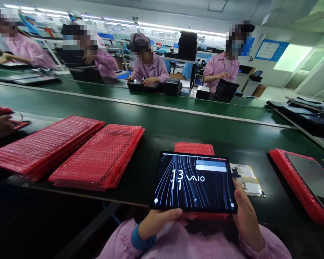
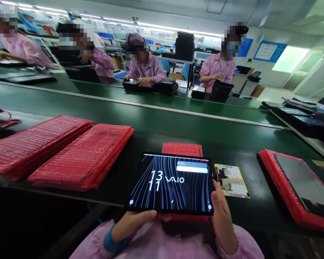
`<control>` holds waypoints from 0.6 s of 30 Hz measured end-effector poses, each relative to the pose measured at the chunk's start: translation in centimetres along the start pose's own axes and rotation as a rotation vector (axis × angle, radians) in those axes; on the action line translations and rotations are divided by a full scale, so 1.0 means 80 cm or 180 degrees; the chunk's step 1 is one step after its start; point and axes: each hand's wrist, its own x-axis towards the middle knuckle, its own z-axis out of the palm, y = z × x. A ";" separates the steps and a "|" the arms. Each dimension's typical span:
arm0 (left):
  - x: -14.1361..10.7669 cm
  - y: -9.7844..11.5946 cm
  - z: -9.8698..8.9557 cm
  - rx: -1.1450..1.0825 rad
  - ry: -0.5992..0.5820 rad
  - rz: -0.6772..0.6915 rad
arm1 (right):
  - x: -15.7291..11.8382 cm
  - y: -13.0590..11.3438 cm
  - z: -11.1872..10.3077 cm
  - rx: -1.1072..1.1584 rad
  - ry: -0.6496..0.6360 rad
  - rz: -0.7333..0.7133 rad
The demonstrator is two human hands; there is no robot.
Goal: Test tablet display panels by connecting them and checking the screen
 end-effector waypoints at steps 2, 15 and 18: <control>-0.001 -0.006 -0.001 -0.0207 0.0097 -0.0016 | 0.000 -0.014 0.000 -0.0145 0.0143 -0.0434; -0.012 -0.006 -0.010 -0.0016 0.0142 0.0259 | 0.014 0.002 -0.004 0.0440 0.0142 -0.0134; -0.010 -0.006 -0.013 -0.0019 0.0154 0.0368 | 0.002 0.020 -0.013 0.1415 -0.0577 0.0685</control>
